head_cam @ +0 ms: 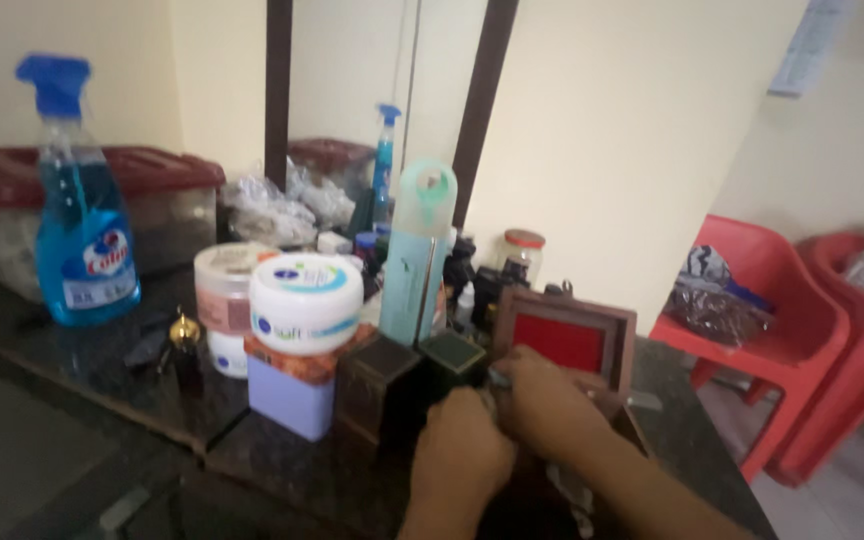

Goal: The person wipes the exterior and interior of a small wooden box and a black rectangular box using a cloth. They open and close the wooden box, wipe its red-lined interior, and then wipe the black box before placing it on the counter.

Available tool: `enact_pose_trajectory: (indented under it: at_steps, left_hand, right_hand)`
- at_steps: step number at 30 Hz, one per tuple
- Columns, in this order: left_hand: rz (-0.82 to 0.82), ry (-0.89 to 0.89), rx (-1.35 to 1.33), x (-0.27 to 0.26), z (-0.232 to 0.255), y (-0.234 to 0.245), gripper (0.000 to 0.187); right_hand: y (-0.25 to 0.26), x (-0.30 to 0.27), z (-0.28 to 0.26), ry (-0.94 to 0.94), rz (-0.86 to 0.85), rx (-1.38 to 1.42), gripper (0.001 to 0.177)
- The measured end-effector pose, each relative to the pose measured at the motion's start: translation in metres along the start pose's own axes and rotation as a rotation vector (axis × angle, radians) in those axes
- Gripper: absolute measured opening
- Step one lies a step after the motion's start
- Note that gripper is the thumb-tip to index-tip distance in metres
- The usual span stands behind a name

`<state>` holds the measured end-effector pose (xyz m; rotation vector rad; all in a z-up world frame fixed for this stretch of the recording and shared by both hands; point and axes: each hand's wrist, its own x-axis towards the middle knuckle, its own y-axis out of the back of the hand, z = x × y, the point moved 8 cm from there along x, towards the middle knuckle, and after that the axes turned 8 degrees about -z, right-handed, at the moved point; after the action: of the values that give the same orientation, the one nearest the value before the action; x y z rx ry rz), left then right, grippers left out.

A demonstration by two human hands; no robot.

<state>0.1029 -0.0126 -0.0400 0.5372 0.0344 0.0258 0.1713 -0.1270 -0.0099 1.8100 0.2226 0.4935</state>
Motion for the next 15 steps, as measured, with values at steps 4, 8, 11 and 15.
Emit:
enact_pose_trajectory:
  at_steps: [4, 8, 11, 15]
  left_hand:
    - [-0.091, 0.075, 0.006, -0.008, 0.006, 0.003, 0.048]
    - [-0.12, 0.041, 0.026, -0.013, 0.011, 0.0, 0.039]
    - [-0.086, 0.043, 0.056, -0.004, 0.01, -0.006, 0.043]
    - [-0.074, -0.041, 0.051, -0.001, 0.008, -0.014, 0.044]
  right_hand:
    - [0.015, -0.013, -0.001, -0.011, 0.033, -0.049, 0.026]
    - [0.019, -0.025, -0.013, -0.01, 0.099, -0.136, 0.038]
    - [0.021, -0.027, -0.029, 0.161, 0.046, -0.259, 0.029]
    - [0.023, -0.029, -0.03, 0.09, -0.017, -0.25, 0.028]
